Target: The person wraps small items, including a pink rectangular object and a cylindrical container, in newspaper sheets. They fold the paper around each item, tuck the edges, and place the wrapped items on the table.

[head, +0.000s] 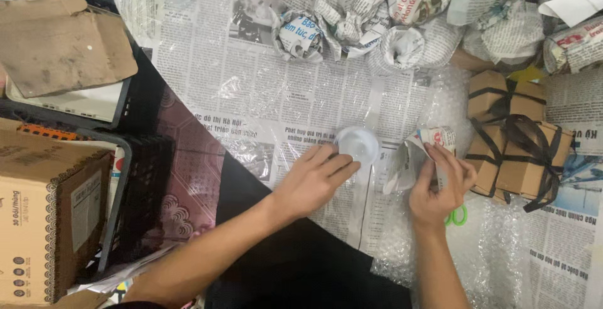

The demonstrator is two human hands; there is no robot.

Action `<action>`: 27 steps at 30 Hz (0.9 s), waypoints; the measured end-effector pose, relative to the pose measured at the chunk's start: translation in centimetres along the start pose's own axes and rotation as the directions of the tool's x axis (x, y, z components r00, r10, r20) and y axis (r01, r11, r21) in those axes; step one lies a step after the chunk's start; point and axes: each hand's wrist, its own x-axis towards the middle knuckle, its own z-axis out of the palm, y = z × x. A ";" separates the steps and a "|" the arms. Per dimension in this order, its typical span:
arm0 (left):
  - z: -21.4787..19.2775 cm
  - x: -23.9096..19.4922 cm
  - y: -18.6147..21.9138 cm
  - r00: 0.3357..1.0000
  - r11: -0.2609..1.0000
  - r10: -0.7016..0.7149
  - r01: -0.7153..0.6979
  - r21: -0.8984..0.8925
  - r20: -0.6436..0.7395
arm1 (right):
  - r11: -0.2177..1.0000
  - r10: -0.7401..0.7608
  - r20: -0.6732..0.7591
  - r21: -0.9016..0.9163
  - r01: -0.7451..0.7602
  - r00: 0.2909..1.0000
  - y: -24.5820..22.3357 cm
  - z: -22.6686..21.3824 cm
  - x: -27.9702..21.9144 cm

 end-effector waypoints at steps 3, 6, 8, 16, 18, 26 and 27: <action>0.2 -0.1 0.9 1.000 1.000 -0.021 0.021 -0.001 -0.011 | 1.000 -0.006 -0.023 0.017 0.006 1.000 0.1 0.1 0.1; 0.6 -0.1 1.7 0.995 0.995 -0.092 0.091 -0.035 -0.031 | 1.000 -0.004 -0.032 0.030 0.005 0.999 0.2 0.0 0.1; 1.0 -0.2 2.0 0.989 0.988 -0.143 0.140 -0.057 -0.038 | 1.000 0.001 -0.031 0.023 0.000 1.000 0.2 -0.2 -0.2; 1.7 0.1 2.4 0.912 0.872 -0.407 0.375 -0.314 -0.043 | 0.996 -0.083 -0.013 0.015 0.083 0.996 0.2 -0.7 -0.3; 2.0 0.5 2.4 0.923 0.889 -0.378 0.341 -0.306 -0.072 | 0.993 -0.112 -0.020 0.032 0.113 0.993 0.2 -0.8 -0.4; 2.4 1.2 2.1 0.867 0.824 -0.498 0.463 -0.328 -0.029 | 0.995 -0.098 0.101 0.047 0.093 0.990 -0.7 -1.4 0.6; 2.2 1.0 1.9 0.854 0.799 -0.519 0.477 -0.367 -0.019 | 0.996 -0.085 0.130 0.026 0.082 0.988 -1.0 -1.8 1.0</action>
